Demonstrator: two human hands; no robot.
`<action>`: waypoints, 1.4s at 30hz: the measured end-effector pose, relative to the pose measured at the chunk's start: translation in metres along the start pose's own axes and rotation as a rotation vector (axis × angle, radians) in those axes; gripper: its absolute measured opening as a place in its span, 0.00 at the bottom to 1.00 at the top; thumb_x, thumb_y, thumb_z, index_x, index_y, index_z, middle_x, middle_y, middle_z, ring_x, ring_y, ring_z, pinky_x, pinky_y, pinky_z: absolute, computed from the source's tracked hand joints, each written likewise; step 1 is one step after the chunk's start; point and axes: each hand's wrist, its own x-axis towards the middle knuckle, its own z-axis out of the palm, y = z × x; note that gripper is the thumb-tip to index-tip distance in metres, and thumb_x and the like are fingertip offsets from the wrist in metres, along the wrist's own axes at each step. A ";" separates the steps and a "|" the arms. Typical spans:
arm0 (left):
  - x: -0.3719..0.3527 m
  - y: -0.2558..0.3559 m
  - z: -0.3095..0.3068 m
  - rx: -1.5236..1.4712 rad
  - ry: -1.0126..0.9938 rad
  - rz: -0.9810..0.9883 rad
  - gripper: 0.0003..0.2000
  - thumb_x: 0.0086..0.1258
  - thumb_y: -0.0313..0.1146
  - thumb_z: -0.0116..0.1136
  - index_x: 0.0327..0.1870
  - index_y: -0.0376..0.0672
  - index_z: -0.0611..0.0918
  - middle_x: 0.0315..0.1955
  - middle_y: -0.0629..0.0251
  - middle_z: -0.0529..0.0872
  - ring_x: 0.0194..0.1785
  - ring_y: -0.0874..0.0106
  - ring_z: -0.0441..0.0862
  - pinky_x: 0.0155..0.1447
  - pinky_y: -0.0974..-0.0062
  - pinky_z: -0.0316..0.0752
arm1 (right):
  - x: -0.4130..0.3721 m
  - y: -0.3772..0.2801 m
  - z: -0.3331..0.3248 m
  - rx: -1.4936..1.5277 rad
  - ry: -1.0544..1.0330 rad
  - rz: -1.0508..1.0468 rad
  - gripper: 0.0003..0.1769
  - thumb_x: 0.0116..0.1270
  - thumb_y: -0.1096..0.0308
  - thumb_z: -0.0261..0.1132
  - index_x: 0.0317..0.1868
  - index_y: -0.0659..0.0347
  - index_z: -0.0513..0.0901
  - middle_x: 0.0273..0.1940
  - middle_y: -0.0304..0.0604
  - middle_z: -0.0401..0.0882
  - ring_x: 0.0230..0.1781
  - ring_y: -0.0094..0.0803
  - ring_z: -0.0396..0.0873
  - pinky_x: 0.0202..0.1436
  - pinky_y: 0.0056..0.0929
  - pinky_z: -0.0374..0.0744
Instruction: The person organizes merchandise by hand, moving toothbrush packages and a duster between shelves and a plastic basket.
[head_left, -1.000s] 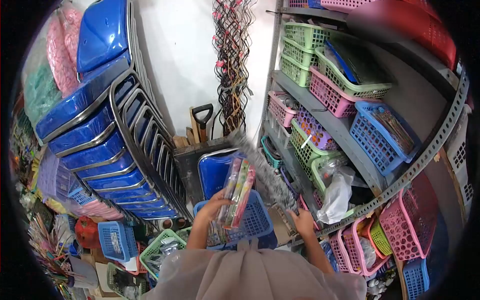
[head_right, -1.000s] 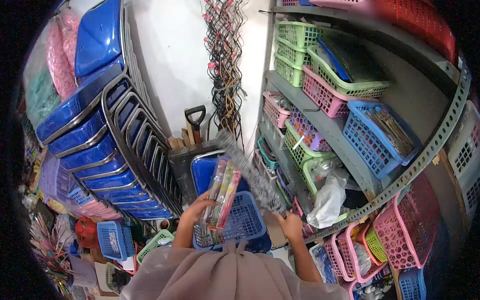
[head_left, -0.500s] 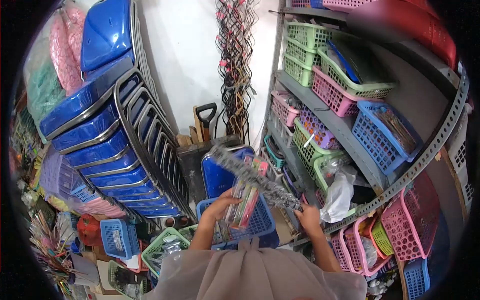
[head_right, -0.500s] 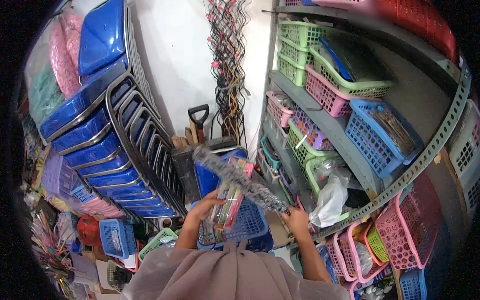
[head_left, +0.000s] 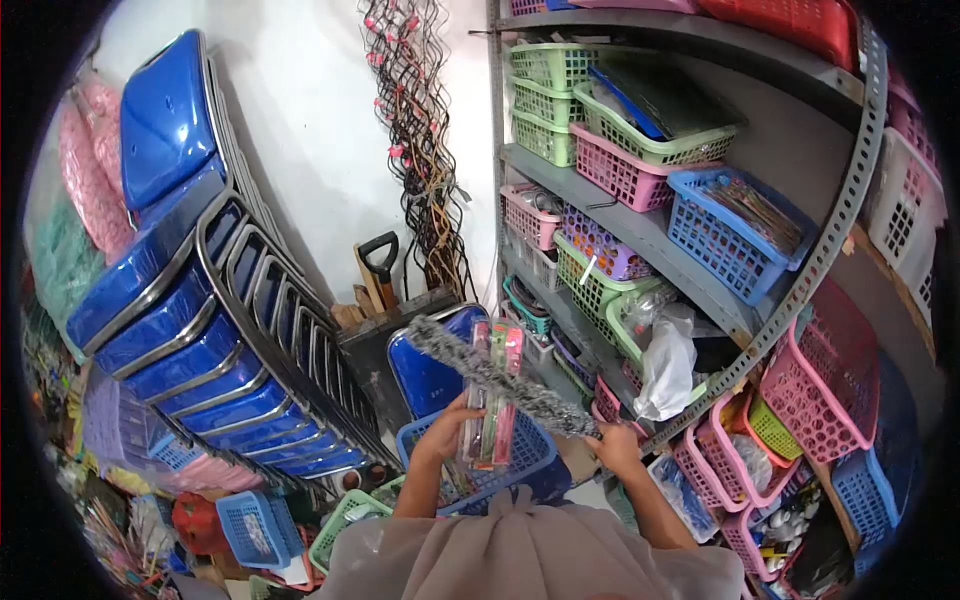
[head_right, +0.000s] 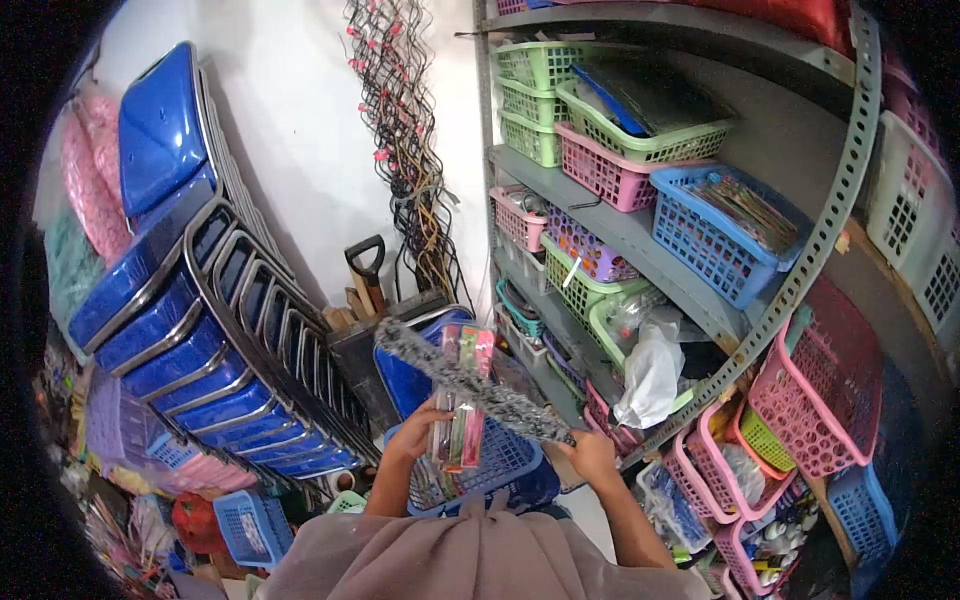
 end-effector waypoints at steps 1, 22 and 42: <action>-0.003 0.000 0.000 0.011 -0.003 0.002 0.31 0.62 0.18 0.54 0.69 0.39 0.65 0.57 0.60 0.78 0.59 0.70 0.76 0.63 0.71 0.70 | -0.003 -0.003 0.003 0.006 0.009 0.000 0.21 0.55 0.55 0.72 0.27 0.68 0.81 0.25 0.59 0.79 0.28 0.57 0.79 0.32 0.46 0.76; -0.008 -0.082 0.110 -0.207 0.158 -0.117 0.25 0.70 0.46 0.49 0.57 0.34 0.76 0.48 0.52 0.83 0.48 0.61 0.83 0.55 0.65 0.76 | -0.150 0.039 -0.085 0.063 0.038 0.228 0.21 0.57 0.49 0.68 0.27 0.62 0.82 0.24 0.56 0.79 0.28 0.54 0.80 0.33 0.46 0.77; -0.092 -0.154 0.176 -0.407 0.026 0.008 0.19 0.73 0.41 0.47 0.54 0.35 0.79 0.47 0.55 0.85 0.46 0.64 0.84 0.54 0.67 0.78 | -0.292 0.059 -0.117 0.036 0.050 0.159 0.23 0.55 0.54 0.71 0.24 0.71 0.78 0.21 0.64 0.74 0.22 0.59 0.75 0.27 0.45 0.73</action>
